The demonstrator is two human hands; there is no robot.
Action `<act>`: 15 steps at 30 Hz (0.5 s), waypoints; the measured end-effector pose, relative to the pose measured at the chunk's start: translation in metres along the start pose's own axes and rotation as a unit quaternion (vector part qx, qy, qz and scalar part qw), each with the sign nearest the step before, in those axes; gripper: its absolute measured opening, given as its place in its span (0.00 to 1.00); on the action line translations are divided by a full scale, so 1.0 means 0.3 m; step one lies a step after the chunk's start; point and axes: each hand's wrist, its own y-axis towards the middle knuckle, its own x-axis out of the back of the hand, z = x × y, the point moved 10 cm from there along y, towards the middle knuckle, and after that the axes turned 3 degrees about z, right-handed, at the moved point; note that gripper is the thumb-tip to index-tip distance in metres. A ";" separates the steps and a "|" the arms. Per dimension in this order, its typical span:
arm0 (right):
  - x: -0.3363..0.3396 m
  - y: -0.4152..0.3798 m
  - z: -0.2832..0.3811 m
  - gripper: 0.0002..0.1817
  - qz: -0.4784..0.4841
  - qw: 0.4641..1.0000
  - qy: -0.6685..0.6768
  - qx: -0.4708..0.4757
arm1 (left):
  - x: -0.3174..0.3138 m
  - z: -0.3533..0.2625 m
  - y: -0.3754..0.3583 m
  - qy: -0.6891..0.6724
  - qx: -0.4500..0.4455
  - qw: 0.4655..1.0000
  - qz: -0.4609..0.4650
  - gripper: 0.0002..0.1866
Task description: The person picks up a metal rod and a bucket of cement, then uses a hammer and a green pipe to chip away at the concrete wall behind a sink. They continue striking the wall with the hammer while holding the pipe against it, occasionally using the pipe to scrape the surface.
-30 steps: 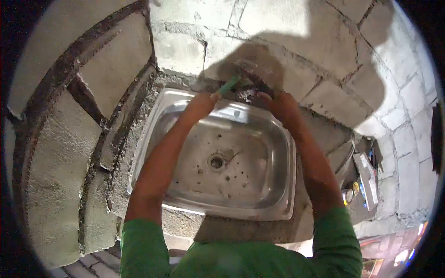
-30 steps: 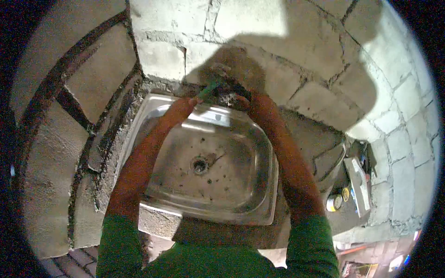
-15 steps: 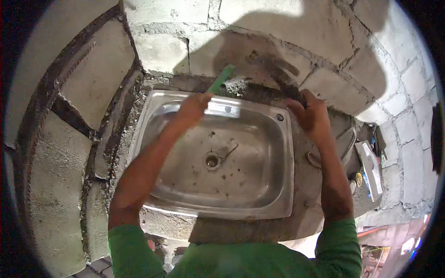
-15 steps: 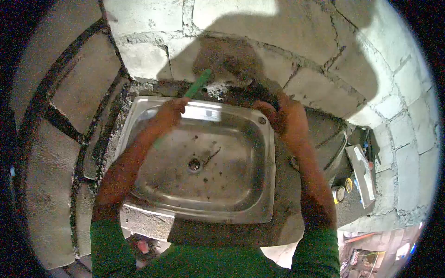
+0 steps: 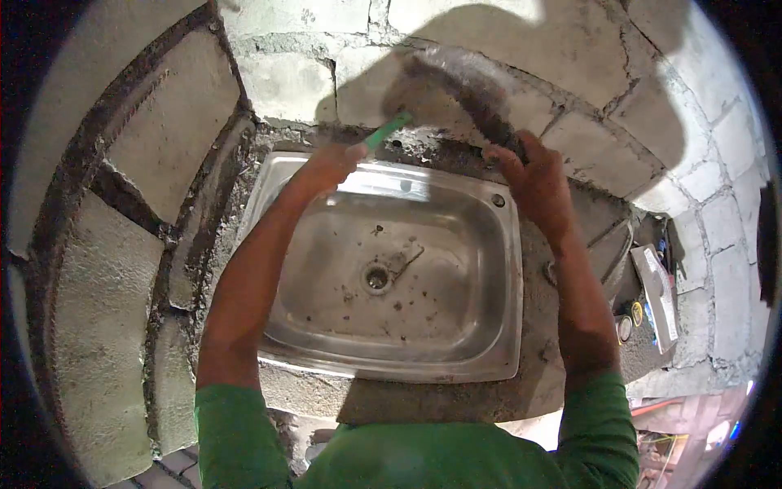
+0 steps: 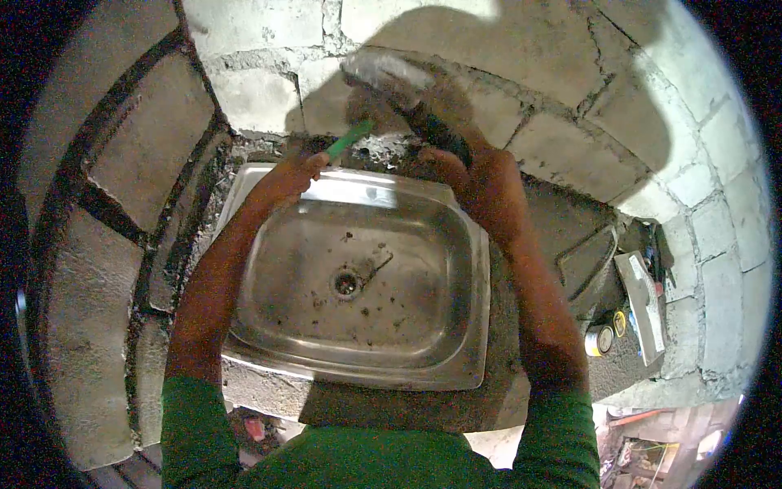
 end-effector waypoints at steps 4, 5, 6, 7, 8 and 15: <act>0.047 0.047 0.012 0.23 -0.028 0.993 0.109 -0.031 | 0.030 -0.028 0.042 0.056 -0.131 0.987 -0.080 0.28; 0.044 0.050 -0.002 0.21 -0.040 0.991 0.121 -0.050 | 0.021 -0.079 0.023 0.121 -0.146 0.980 -0.051 0.27; 0.037 0.050 -0.020 0.20 -0.051 0.987 0.133 -0.070 | 0.002 -0.123 0.002 0.185 -0.160 0.969 -0.020 0.26; -0.036 0.044 -0.069 0.20 -0.048 0.987 0.134 -0.071 | 0.001 -0.142 -0.003 0.183 -0.158 0.970 -0.019 0.26; -0.108 0.023 -0.064 0.21 -0.110 0.992 0.018 0.054 | 0.009 -0.123 0.005 0.174 -0.097 0.980 -0.017 0.25; -0.309 0.087 -0.208 0.21 0.152 0.982 -0.100 -0.048 | -0.002 -0.107 0.011 0.216 -0.142 0.964 -0.067 0.25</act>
